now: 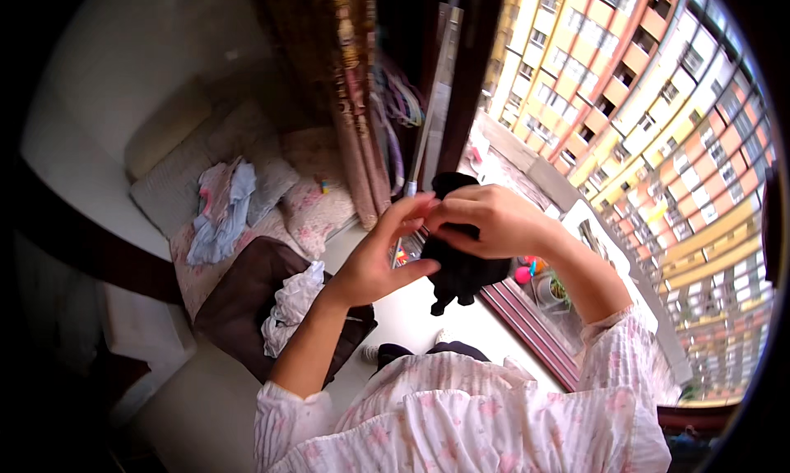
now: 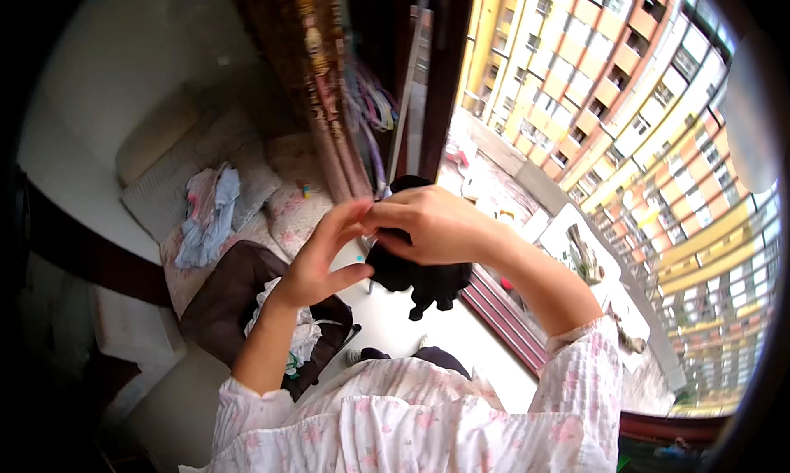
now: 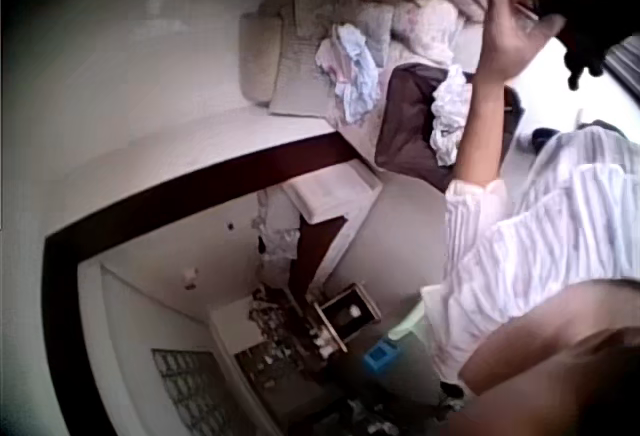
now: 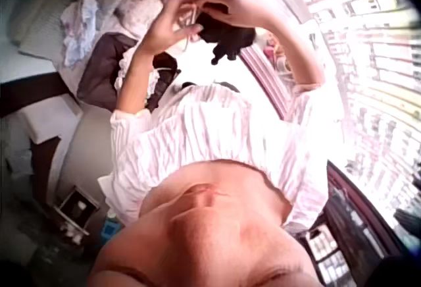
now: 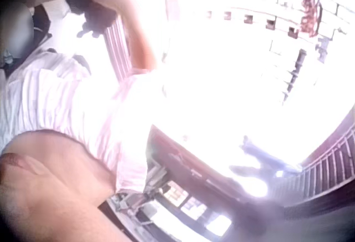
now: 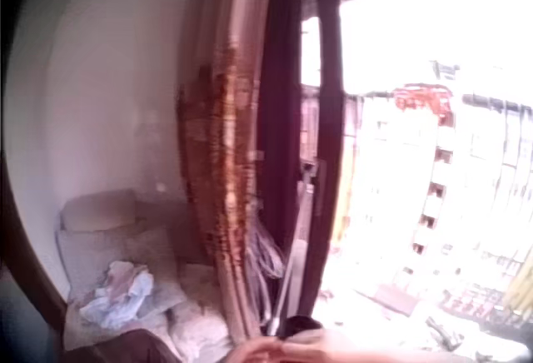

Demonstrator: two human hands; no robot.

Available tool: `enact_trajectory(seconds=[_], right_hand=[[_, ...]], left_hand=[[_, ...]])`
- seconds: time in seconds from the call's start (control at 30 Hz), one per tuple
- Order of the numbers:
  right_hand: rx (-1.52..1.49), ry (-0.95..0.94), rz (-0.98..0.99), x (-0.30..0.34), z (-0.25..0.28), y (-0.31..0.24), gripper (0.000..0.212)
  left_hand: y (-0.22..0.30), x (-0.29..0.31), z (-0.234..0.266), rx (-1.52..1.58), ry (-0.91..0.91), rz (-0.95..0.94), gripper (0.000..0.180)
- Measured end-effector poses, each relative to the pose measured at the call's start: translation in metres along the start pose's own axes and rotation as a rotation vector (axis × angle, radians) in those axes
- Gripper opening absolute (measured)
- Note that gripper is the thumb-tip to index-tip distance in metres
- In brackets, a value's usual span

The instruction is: The person takes various items of clothing from a pile, places them on hangers, and uses a reacher pole to hang them on a high rack outside a window.

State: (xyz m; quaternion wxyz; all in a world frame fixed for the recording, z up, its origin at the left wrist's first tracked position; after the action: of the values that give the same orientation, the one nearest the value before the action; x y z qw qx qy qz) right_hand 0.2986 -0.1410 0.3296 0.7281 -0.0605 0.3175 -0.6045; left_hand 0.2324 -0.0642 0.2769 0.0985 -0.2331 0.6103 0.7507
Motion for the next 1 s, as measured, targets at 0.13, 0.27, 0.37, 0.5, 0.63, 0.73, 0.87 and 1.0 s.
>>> enact_trajectory(seconds=[0.13, 0.27, 0.37, 0.5, 0.63, 0.73, 0.87, 1.0], right_hand=[[-0.055, 0.152, -0.099, 0.039, 0.068, 0.004, 0.016], [-0.017, 0.371, -0.169, 0.099, 0.133, 0.018, 0.018], [0.057, 0.427, -0.247, 0.139, 0.158, 0.030, 0.021], [0.230, 0.234, -0.514, 0.198, 0.174, 0.067, 0.032], [0.287, -0.058, -0.854, 0.262, 0.160, 0.093, 0.023], [0.435, 0.001, -0.663, 0.259, 0.176, 0.081, 0.024], [0.012, -0.321, -1.051, 0.297, 0.120, 0.076, 0.025], [0.195, -0.535, -1.141, 0.328, 0.095, 0.075, 0.034]], left_hand=[[-0.008, -0.055, -0.084, -0.228, -0.346, 0.081, 0.047], [-0.071, -0.083, -0.136, -0.089, -0.458, 0.195, 0.027], [-0.111, -0.084, -0.161, 0.013, -0.564, 0.454, 0.023], [-0.080, -0.128, -0.138, -0.130, -0.295, 0.094, 0.011], [-0.059, -0.156, -0.163, -0.063, -0.673, 0.140, 0.020], [-0.091, -0.093, -0.196, -0.522, -1.280, 0.332, 0.045], [-0.137, -0.094, -0.151, -1.104, -1.375, 0.167, 0.046], [-0.094, -0.134, -0.167, -1.206, -1.122, -0.141, 0.038]])
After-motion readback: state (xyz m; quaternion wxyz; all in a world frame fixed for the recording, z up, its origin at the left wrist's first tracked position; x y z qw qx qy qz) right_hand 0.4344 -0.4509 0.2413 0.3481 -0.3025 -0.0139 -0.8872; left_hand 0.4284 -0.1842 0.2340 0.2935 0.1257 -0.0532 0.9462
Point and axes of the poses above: each hand's wrist, its own x-axis away from the middle knuckle, its own z-axis out of the back of the hand, y = z × x, the point moved 8 cm from there along -x, towards the middle knuckle, and after that the axes turned 5 degrees about -x, right-handed, at the moved point
